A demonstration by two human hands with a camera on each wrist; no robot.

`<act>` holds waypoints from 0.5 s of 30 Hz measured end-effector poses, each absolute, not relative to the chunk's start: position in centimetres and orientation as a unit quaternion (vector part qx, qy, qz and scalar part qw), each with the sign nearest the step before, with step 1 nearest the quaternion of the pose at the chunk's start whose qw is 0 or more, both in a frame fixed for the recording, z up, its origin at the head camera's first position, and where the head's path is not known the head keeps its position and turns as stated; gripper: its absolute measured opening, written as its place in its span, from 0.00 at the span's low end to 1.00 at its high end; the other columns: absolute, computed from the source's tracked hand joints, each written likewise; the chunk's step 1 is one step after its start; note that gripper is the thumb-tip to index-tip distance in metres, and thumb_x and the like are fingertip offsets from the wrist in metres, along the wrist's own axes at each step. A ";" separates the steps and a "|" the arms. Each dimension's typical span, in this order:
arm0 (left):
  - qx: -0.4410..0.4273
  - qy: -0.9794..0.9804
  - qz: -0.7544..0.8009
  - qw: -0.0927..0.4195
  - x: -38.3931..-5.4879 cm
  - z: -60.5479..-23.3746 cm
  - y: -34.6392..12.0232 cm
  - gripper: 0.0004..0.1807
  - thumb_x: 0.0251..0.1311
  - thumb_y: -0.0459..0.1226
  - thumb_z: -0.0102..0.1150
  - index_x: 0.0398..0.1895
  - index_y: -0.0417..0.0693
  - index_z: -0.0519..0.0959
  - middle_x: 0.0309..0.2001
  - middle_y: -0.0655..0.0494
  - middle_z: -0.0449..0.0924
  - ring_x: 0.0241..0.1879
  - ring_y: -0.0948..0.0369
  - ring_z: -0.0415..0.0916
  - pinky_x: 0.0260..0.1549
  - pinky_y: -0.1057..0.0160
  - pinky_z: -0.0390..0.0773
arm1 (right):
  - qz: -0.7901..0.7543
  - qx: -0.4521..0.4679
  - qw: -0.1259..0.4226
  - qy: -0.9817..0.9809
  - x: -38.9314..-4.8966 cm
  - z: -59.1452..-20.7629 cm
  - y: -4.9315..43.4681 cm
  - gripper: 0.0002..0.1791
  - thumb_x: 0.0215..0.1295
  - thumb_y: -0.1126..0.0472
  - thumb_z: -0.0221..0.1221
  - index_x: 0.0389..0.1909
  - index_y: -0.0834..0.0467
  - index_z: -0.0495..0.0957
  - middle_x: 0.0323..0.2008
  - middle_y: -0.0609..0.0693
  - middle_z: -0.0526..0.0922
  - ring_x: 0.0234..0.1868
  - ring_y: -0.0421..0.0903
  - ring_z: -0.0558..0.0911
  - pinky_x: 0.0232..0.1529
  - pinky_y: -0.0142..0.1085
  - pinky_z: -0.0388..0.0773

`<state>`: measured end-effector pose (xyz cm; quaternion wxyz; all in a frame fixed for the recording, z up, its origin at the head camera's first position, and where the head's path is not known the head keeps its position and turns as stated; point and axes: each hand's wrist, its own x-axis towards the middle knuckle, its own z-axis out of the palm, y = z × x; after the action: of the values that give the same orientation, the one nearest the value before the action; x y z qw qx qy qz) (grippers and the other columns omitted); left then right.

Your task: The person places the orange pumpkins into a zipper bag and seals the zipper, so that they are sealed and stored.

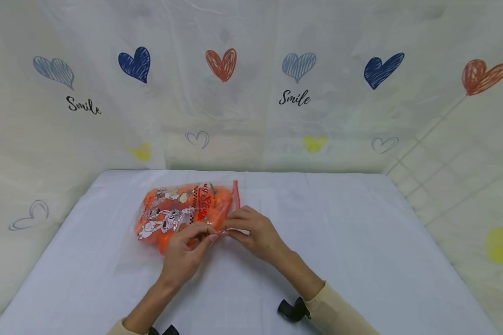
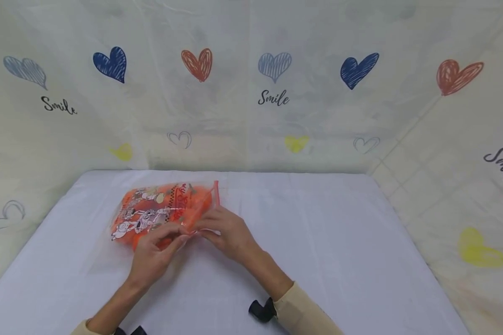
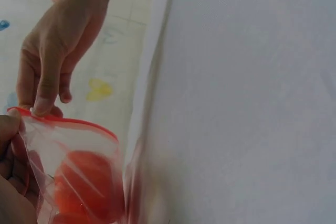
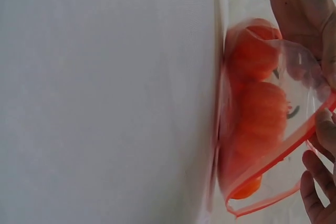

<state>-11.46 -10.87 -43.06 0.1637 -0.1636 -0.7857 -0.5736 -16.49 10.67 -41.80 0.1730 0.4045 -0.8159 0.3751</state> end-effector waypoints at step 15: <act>-0.171 -0.773 -0.591 0.157 -11.2 -42.9 -11.2 0.07 0.63 0.32 0.70 0.41 0.53 0.87 0.37 0.57 0.86 0.35 0.63 0.78 0.38 0.71 0.81 | 0.390 0.357 0.134 -0.838 -18.1 -42.9 11.2 0.14 0.58 0.62 0.74 0.46 0.50 0.90 0.45 0.44 0.90 0.47 0.42 0.83 0.47 0.32 0.82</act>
<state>-11.25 -11.16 -42.95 0.1569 -0.1707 -0.7727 -0.5909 -18.09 11.23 -42.95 0.1336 0.3572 -0.8382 0.3899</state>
